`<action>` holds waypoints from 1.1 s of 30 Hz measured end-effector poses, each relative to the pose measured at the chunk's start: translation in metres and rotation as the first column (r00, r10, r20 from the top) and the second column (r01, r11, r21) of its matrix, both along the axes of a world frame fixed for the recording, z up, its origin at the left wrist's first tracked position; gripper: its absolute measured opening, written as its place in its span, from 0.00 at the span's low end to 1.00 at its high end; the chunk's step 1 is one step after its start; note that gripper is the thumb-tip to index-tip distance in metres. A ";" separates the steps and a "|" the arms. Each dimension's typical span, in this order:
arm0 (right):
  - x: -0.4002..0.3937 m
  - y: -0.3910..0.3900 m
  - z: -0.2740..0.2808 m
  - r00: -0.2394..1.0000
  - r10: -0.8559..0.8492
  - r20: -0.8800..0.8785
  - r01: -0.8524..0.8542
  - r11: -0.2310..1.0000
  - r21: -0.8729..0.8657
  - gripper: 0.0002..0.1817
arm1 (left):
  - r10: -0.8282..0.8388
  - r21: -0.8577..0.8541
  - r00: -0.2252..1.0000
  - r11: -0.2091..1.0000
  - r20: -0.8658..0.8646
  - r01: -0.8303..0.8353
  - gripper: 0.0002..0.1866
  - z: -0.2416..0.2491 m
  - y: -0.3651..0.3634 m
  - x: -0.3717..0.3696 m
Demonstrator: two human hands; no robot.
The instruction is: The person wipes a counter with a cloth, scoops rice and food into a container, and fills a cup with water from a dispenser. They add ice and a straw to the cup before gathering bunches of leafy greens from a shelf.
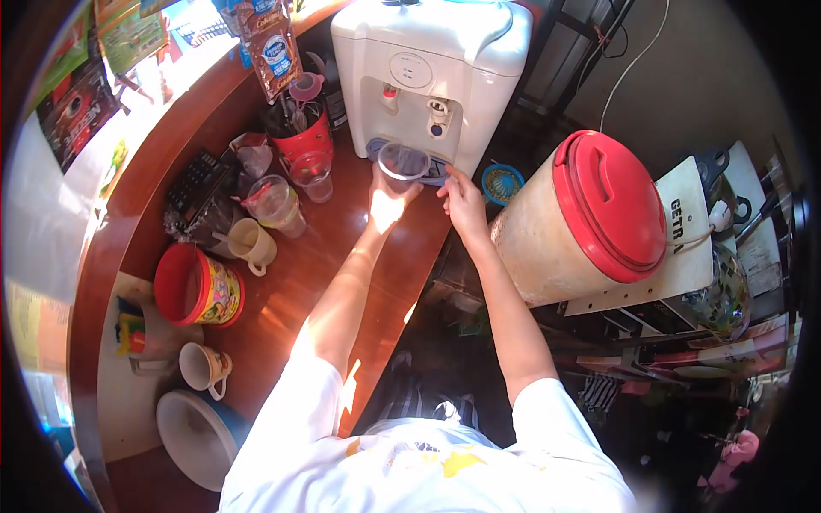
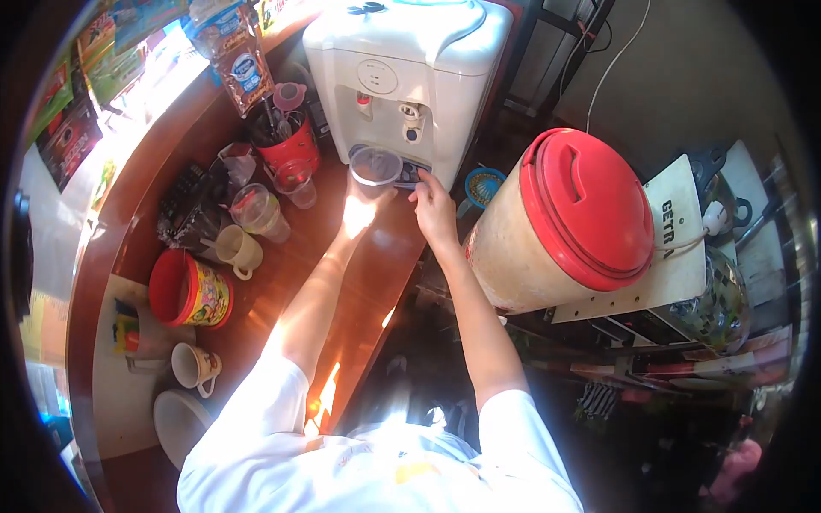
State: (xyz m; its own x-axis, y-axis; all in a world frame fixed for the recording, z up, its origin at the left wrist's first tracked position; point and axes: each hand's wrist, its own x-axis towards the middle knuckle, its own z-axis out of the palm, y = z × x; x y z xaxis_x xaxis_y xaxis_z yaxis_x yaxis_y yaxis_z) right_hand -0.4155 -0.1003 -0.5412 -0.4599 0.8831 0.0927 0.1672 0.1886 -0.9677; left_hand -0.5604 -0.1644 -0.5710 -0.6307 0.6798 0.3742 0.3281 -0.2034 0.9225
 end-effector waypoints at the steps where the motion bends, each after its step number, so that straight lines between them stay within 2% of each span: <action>1: -0.007 0.009 0.006 1.000 -0.007 0.028 0.006 1.000 0.015 0.22 | 0.033 -0.042 0.999 0.999 0.001 -0.033 0.38 0.001 0.012 -0.005; 4: -0.035 0.034 0.004 0.993 -0.091 0.079 0.087 0.995 0.046 0.24 | 0.120 -0.077 0.992 0.990 -0.024 -0.121 0.38 -0.014 0.044 -0.022; 7: -0.055 0.049 0.000 0.997 -0.077 -0.021 0.075 0.995 -0.063 0.26 | 0.172 -0.080 0.980 0.980 -0.096 -0.180 0.36 -0.034 0.062 -0.032; 8: -0.060 0.048 0.003 0.992 -0.120 -0.029 0.118 0.992 -0.049 0.24 | 0.185 -0.081 0.975 0.977 -0.126 -0.196 0.36 -0.034 0.064 -0.033; 10: -0.070 0.047 0.010 0.978 -0.202 -0.048 0.201 0.979 -0.022 0.20 | 0.160 -0.086 0.986 0.983 -0.048 -0.163 0.36 -0.032 0.068 -0.033; 14: -0.073 0.050 0.011 0.964 -0.257 0.062 0.246 0.958 0.146 0.15 | 0.104 -0.082 0.992 0.992 0.070 -0.098 0.37 -0.032 0.077 -0.029; 16: -0.071 0.052 0.012 0.955 -0.274 0.112 0.244 0.943 0.228 0.16 | 0.070 -0.049 0.995 0.997 0.073 -0.066 0.38 -0.034 0.081 -0.027; 17: -0.073 0.053 0.011 0.941 -0.316 0.123 0.255 0.898 0.359 0.16 | 0.053 -0.033 0.996 0.998 0.077 -0.051 0.38 -0.037 0.084 -0.024; 20: -0.065 0.054 0.017 0.948 -0.249 0.197 0.199 0.950 0.239 0.14 | 0.041 -0.027 0.999 0.999 0.028 -0.040 0.40 -0.043 0.090 -0.015; 26: -0.057 0.057 0.027 0.948 -0.206 0.241 0.164 0.969 0.184 0.16 | -0.114 -0.013 0.993 0.993 0.043 0.114 0.44 -0.052 0.091 -0.012; 29: -0.056 0.061 0.029 0.948 -0.191 0.256 0.152 0.975 0.165 0.17 | -0.106 -0.098 0.994 0.989 0.020 0.108 0.45 -0.050 0.085 -0.013; 33: -0.053 0.058 0.035 0.954 -0.173 0.245 0.155 0.984 0.089 0.17 | -0.107 -0.096 0.994 0.990 -0.025 0.104 0.46 -0.046 0.079 -0.015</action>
State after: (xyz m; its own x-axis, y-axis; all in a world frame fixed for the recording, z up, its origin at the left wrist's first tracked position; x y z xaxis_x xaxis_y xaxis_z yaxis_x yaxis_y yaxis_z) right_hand -0.4690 -0.0425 -0.5064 -0.3256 0.9439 0.0557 0.4369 0.2024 -0.8764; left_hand -0.5755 -0.0849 -0.6167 -0.5433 0.7749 0.3232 0.3376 -0.1508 0.9291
